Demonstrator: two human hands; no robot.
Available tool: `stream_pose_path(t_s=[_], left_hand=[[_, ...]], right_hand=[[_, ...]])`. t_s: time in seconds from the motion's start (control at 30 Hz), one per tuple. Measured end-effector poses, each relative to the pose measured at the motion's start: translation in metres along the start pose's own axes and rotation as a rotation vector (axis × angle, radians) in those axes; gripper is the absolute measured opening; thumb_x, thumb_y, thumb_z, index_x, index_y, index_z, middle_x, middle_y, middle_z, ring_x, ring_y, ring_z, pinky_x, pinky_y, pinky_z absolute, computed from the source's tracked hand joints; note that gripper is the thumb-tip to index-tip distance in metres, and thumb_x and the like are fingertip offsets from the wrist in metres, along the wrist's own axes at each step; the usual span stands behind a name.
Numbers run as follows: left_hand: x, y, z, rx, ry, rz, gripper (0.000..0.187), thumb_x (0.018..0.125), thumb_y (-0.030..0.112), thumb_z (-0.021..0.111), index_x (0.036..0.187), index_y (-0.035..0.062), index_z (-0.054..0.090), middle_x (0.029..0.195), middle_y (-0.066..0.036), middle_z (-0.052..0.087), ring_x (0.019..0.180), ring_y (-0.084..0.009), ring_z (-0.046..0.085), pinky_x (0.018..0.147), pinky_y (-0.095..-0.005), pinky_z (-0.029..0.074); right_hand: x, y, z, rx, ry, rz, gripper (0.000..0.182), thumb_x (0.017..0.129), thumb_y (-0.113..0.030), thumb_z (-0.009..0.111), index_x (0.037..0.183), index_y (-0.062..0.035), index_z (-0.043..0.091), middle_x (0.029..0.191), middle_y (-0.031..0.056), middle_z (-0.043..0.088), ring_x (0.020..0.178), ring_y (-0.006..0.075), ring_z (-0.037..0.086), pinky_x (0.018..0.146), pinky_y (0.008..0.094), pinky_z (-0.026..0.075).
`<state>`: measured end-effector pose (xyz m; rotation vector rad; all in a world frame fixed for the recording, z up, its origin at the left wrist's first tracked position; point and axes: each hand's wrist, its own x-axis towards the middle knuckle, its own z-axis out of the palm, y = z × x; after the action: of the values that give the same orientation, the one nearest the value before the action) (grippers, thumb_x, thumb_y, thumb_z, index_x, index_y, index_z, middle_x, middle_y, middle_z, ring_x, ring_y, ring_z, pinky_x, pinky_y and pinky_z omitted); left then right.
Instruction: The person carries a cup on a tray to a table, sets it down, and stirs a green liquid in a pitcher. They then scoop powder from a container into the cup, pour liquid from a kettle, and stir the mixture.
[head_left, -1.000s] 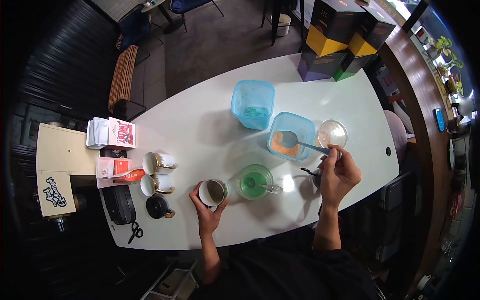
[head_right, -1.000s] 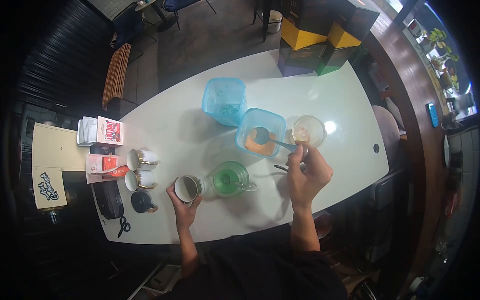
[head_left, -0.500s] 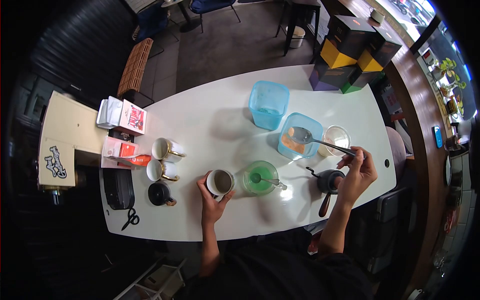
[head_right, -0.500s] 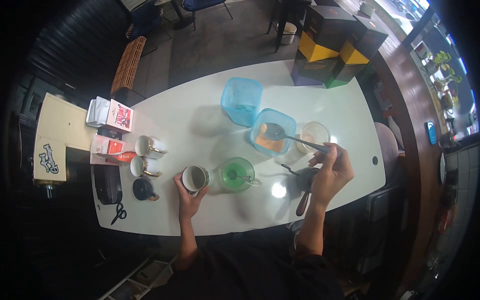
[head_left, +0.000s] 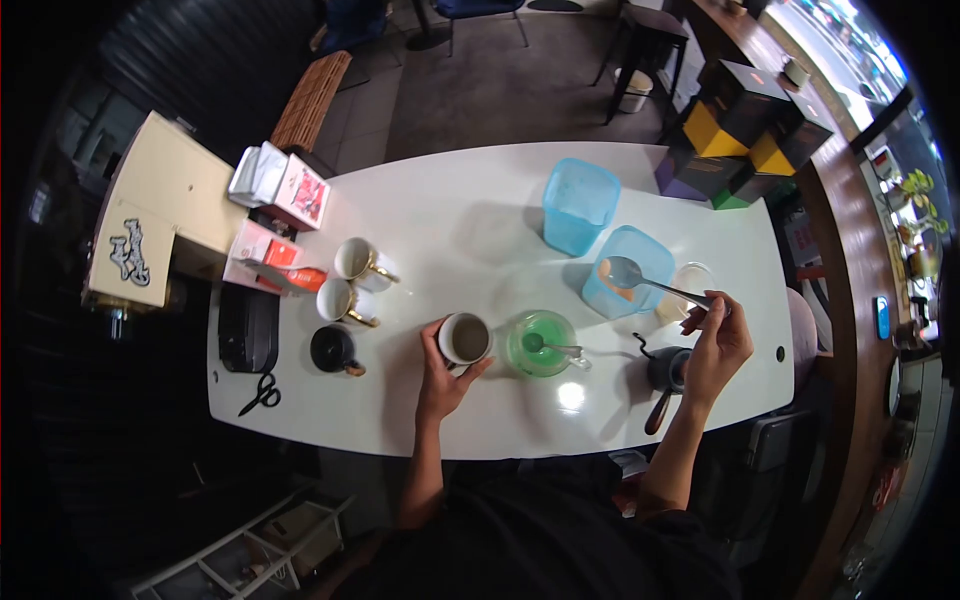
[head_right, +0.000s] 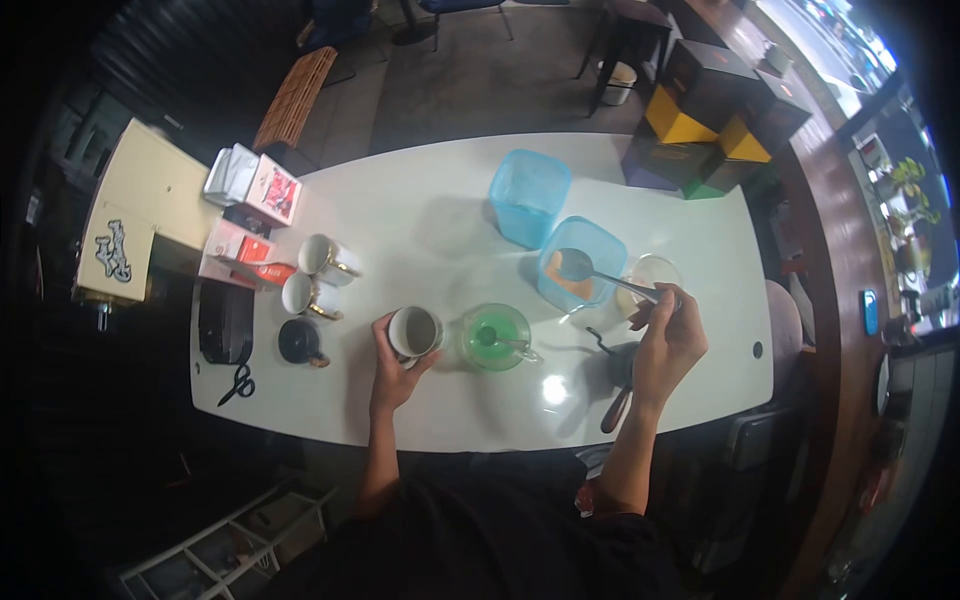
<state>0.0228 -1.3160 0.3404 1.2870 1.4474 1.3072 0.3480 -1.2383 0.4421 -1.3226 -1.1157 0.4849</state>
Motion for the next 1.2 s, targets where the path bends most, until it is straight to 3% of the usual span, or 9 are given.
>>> stream_pose_path(t_s=[0.27, 0.5, 0.67, 0.93, 1.2], left_hand=[[-0.001, 0.005, 0.0, 0.001, 0.0, -0.048, 0.087, 0.08, 0.01, 0.086, 0.145, 0.0078, 0.029, 0.139, -0.013, 0.045, 0.13, -0.0248, 0.05, 0.107, -0.0407, 0.049], [0.001, 0.007, -0.001, 0.028, -0.013, -0.027, 0.085, 0.078, 0.014, 0.088, 0.144, 0.0079, 0.034, 0.142, -0.013, 0.046, 0.13, -0.0267, 0.052, 0.106, -0.0422, 0.051], [0.0, 0.006, -0.003, 0.086, -0.019, -0.02, 0.086, 0.079, 0.016, 0.088, 0.146, 0.0077, 0.035, 0.144, -0.012, 0.046, 0.131, -0.0264, 0.051, 0.107, -0.0419, 0.05], [0.0, 0.005, -0.006, 0.124, -0.028, -0.048, 0.09, 0.077, 0.021, 0.089, 0.148, 0.0056, 0.035, 0.146, -0.014, 0.046, 0.133, -0.0278, 0.049, 0.112, -0.0428, 0.042], [-0.001, 0.005, -0.007, 0.089, -0.033, -0.062, 0.092, 0.077, 0.021, 0.089, 0.148, 0.0056, 0.034, 0.149, -0.015, 0.045, 0.135, -0.0293, 0.047, 0.114, -0.0442, 0.04]], right_hand=[[-0.003, 0.003, 0.017, -0.13, -0.115, -0.032, 0.019, 0.102, -0.008, 0.056, 0.107, 0.0056, 0.068, 0.077, 0.0108, 0.068, 0.064, 0.0134, 0.065, 0.06, 0.028, 0.052], [-0.002, 0.005, 0.023, -0.299, -0.169, -0.184, 0.015, 0.093, 0.003, 0.062, 0.106, 0.0052, 0.069, 0.078, 0.0133, 0.064, 0.066, 0.017, 0.064, 0.062, 0.0304, 0.048], [-0.001, -0.001, 0.025, -0.326, -0.229, -0.261, 0.016, 0.09, 0.005, 0.064, 0.105, 0.0046, 0.069, 0.076, 0.012, 0.058, 0.061, 0.0186, 0.059, 0.056, 0.0319, 0.046], [0.001, 0.002, 0.021, -0.37, -0.29, -0.284, 0.018, 0.087, 0.004, 0.067, 0.105, 0.0026, 0.067, 0.081, 0.0132, 0.061, 0.065, 0.0246, 0.062, 0.056, 0.0378, 0.047], [0.001, 0.0, 0.019, -0.365, -0.264, -0.204, 0.016, 0.085, 0.005, 0.069, 0.101, 0.0034, 0.069, 0.075, 0.0119, 0.063, 0.056, 0.0221, 0.062, 0.054, 0.0341, 0.047]])
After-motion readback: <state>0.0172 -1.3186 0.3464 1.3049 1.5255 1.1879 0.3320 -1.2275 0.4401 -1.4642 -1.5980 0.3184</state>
